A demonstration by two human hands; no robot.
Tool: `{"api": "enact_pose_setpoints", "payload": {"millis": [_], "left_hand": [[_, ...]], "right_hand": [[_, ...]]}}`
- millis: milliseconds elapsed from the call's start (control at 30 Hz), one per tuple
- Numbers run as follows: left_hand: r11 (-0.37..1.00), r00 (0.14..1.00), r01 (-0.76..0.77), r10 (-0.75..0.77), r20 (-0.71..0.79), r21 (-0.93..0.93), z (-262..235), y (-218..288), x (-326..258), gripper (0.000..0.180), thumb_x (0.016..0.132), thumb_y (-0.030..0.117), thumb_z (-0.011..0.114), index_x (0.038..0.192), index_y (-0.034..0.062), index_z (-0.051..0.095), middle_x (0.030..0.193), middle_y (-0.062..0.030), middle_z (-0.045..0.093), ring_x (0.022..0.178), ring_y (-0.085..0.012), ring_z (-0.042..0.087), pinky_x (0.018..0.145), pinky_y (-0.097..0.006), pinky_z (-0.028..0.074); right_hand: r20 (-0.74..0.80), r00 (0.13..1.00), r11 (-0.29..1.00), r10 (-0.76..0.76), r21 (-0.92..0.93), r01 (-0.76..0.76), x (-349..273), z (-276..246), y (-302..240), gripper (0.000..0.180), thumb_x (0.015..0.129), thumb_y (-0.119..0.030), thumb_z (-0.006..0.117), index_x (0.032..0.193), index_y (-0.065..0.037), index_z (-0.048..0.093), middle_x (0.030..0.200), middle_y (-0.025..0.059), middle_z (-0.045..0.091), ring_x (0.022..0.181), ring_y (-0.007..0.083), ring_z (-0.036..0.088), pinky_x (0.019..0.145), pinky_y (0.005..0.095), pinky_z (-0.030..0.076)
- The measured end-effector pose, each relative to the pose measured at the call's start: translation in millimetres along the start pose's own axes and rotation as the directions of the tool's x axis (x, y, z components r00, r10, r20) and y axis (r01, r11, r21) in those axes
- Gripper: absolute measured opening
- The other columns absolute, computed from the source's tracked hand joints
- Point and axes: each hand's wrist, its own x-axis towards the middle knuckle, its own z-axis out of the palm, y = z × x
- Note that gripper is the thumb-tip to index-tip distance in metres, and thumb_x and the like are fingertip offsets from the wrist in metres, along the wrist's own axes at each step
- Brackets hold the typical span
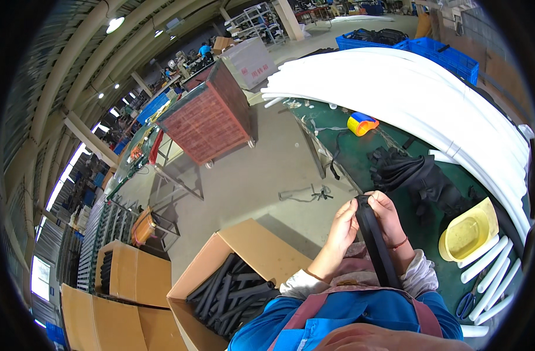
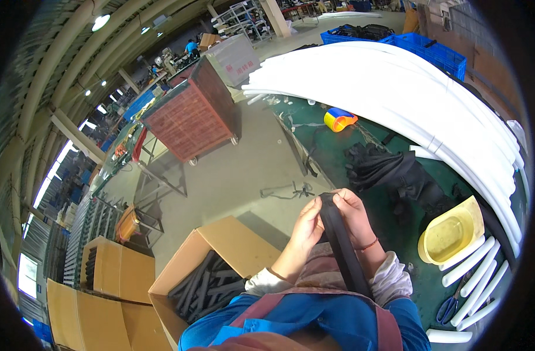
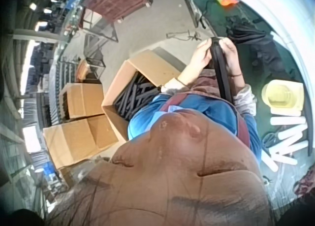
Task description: The person repeatedly picks up white PVC pipes and black flexible sleeves, slides the sleeves over the pipes, and places the assembled units into a cardboard box. The process is repeated multiple times in a factory setting.
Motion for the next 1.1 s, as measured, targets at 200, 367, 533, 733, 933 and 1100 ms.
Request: {"api": "enact_pose_setpoints", "payload": {"millis": [200, 367, 533, 733, 933, 1100], "left_hand": [[0.993, 0.993, -0.019, 0.032, 0.116, -0.117, -24, -3, 5, 0.026, 0.096, 0.027, 0.050, 0.103, 0.0030, 0.057, 0.084, -0.0032, 0.063, 0.065, -0.0084, 0.057, 0.064, -0.023, 0.049], [0.997, 0.996, -0.054, 0.057, -0.072, 0.050, -5, 3, 9, 0.024, 0.095, 0.027, 0.052, 0.095, 0.0030, 0.058, 0.067, 0.0026, 0.053, 0.050, -0.0036, 0.041, 0.050, -0.019, 0.040], [0.967, 0.949, 0.182, -0.220, 0.226, 0.175, -20, 35, 11, 0.024, 0.093, 0.026, 0.055, 0.094, 0.0021, 0.058, 0.075, -0.0016, 0.060, 0.055, -0.0069, 0.051, 0.053, -0.020, 0.044], [0.932, 0.937, 0.184, -0.263, 0.230, 0.313, -26, 60, -36, 0.041, 0.081, 0.014, 0.068, 0.116, -0.0028, 0.055, 0.104, -0.0093, 0.065, 0.096, -0.0191, 0.061, 0.088, -0.029, 0.046], [0.718, 0.998, -0.022, -0.027, 0.060, 0.696, -31, 49, -64, 0.024, 0.078, -0.003, 0.060, 0.101, 0.0021, 0.058, 0.092, -0.0014, 0.059, 0.081, -0.0094, 0.054, 0.074, -0.023, 0.042], [0.381, 0.968, -0.235, 0.010, 0.250, 0.894, -38, 45, -76, 0.020, 0.077, -0.003, 0.057, 0.096, 0.0044, 0.055, 0.079, 0.0029, 0.043, 0.071, -0.0060, 0.041, 0.059, -0.021, 0.033]], "right_hand": [[0.056, 0.998, 0.997, 0.020, -0.071, -0.016, 6, -20, 12, 0.023, 0.096, -0.020, 0.050, 0.075, -0.012, 0.046, 0.056, -0.0069, 0.038, 0.047, 0.0028, 0.033, 0.044, 0.0194, 0.029], [0.011, 0.992, 0.991, 0.129, 0.020, -0.130, 4, -12, 10, 0.022, 0.098, -0.022, 0.045, 0.079, -0.012, 0.049, 0.057, -0.0069, 0.040, 0.047, 0.0028, 0.034, 0.043, 0.0175, 0.026], [0.064, 0.951, 0.885, 0.302, 0.351, -0.305, -5, -6, 15, 0.020, 0.093, -0.030, 0.052, 0.088, -0.010, 0.052, 0.060, -0.0069, 0.041, 0.049, 0.0025, 0.036, 0.044, 0.0170, 0.029], [0.282, 0.943, 0.981, 0.177, -0.131, -0.145, -13, 2, 19, 0.028, 0.078, -0.009, 0.070, 0.096, -0.003, 0.050, 0.089, 0.0015, 0.058, 0.079, 0.0066, 0.054, 0.069, 0.0207, 0.044], [0.207, 0.974, 0.843, 0.097, -0.537, 0.030, -19, -11, 57, 0.016, 0.080, -0.001, 0.064, 0.085, -0.006, 0.049, 0.078, -0.0020, 0.051, 0.072, 0.0043, 0.047, 0.062, 0.0222, 0.040], [0.191, 0.981, 0.837, -0.040, -0.529, 0.137, -34, -14, 76, 0.015, 0.079, 0.002, 0.061, 0.078, -0.006, 0.049, 0.072, -0.0039, 0.047, 0.066, 0.0022, 0.042, 0.056, 0.0205, 0.036]]}}
